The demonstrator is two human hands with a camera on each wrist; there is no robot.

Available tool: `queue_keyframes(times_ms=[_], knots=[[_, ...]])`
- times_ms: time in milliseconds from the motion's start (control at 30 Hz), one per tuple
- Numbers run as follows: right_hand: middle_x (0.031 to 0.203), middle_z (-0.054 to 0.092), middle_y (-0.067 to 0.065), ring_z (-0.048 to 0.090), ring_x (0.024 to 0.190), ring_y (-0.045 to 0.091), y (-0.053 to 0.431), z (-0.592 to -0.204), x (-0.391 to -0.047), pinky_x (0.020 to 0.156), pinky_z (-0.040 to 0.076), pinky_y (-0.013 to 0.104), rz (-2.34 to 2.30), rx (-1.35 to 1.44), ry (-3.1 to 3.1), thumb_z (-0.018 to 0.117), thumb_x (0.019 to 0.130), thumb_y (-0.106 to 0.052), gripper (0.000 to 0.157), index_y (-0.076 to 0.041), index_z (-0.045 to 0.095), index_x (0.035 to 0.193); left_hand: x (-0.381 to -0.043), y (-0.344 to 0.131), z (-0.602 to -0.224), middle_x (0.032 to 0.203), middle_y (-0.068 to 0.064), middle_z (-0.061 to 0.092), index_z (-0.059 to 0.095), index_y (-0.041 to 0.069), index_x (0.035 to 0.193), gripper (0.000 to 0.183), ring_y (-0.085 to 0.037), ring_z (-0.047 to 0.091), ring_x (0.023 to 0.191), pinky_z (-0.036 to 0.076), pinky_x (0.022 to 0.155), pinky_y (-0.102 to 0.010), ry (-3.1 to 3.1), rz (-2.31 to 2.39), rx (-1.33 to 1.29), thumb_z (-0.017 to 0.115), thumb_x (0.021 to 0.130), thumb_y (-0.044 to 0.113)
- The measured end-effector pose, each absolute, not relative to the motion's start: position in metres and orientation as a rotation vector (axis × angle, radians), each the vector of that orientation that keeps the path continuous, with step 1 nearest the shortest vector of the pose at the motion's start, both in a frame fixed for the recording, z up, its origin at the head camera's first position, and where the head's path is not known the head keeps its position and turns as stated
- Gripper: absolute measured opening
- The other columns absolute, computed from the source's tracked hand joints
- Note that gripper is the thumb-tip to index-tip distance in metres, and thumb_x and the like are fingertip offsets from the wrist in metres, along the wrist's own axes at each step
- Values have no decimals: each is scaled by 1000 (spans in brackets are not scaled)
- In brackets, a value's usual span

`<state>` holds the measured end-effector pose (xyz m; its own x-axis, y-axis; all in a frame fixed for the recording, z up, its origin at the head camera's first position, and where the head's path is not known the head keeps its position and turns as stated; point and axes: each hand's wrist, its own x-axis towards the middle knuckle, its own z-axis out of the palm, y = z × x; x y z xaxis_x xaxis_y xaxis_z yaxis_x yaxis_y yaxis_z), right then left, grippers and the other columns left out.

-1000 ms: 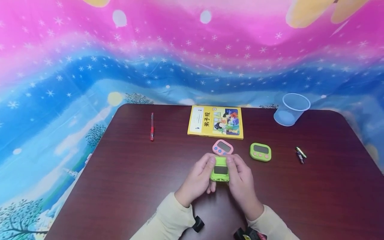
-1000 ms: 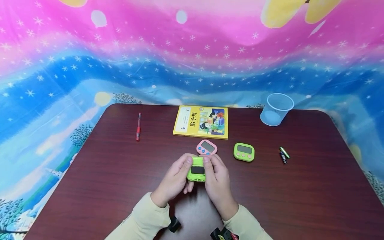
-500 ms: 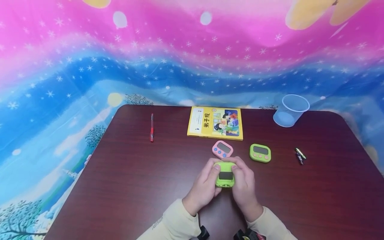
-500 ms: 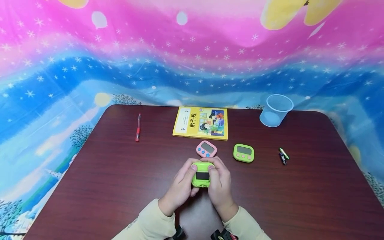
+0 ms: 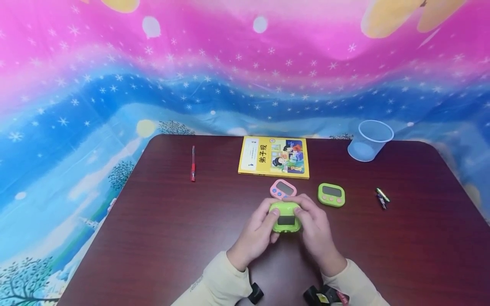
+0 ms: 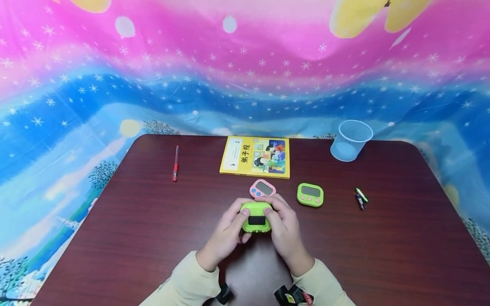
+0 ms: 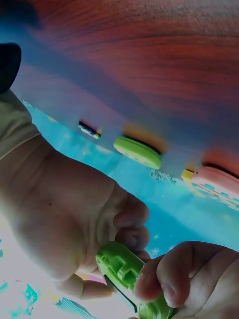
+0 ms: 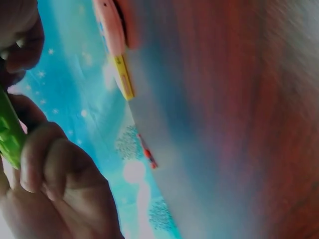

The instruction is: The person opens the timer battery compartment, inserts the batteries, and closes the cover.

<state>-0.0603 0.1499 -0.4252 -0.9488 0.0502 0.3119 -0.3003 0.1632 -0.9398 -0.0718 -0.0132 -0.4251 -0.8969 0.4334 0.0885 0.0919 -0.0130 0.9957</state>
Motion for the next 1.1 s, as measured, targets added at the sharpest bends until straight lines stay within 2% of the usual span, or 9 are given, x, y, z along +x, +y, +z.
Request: queue_keyframes(times_ms=[133,233,367,500,633,767,1000,1100], knots=[[97,67,8,61,88,20,165,-420,-65,75,52,25,1878,300,-2321,48,101,1,27,-1,71,113,-74,-16,-423,69,-9,54,55,14,130,26,-15,51,52,47,46,-26,2072,1999,562,42,109,25],[90,67,6,63,77,21,180,-415,-69,71,54,28,1861,343,-2479,51,103,-8,22,-2,71,112,-75,-18,-422,74,-18,59,55,14,133,28,-28,55,56,49,48,-25,2084,2003,566,46,108,24],[86,68,12,65,71,24,193,-411,-73,66,57,33,1954,430,-2556,44,108,-17,33,6,66,116,-77,-21,-421,88,-27,62,55,11,135,29,-42,57,62,51,53,-25,2065,2008,578,48,108,20],[89,68,24,70,75,25,198,-410,-76,66,62,37,2263,483,-2482,35,111,-25,49,16,60,119,-79,-23,-418,85,-26,63,55,10,135,30,-39,59,62,52,53,-29,2055,2008,591,47,108,19],[93,70,22,72,75,22,199,-410,-77,68,62,35,2643,501,-2360,29,112,-34,56,9,63,118,-80,-25,-418,87,-21,63,55,9,135,30,-32,59,61,53,54,-29,2049,1997,639,47,108,19],[94,73,15,72,75,18,198,-411,-77,67,62,31,2890,581,-2227,24,112,-36,57,1,67,116,-81,-25,-420,92,-18,63,55,8,136,31,-35,58,61,53,54,-28,2010,1982,695,45,108,18],[92,73,15,72,73,17,198,-411,-77,66,62,29,2986,592,-2159,26,112,-34,54,2,66,115,-80,-24,-423,90,-17,62,55,8,136,31,-36,57,60,53,54,-30,1992,1970,711,44,109,18],[91,74,14,72,74,17,198,-411,-77,67,62,29,2970,572,-2165,28,112,-31,51,0,68,113,-80,-24,-422,93,-17,62,54,7,136,31,-41,58,64,53,55,-29,1988,1969,717,45,108,18]])
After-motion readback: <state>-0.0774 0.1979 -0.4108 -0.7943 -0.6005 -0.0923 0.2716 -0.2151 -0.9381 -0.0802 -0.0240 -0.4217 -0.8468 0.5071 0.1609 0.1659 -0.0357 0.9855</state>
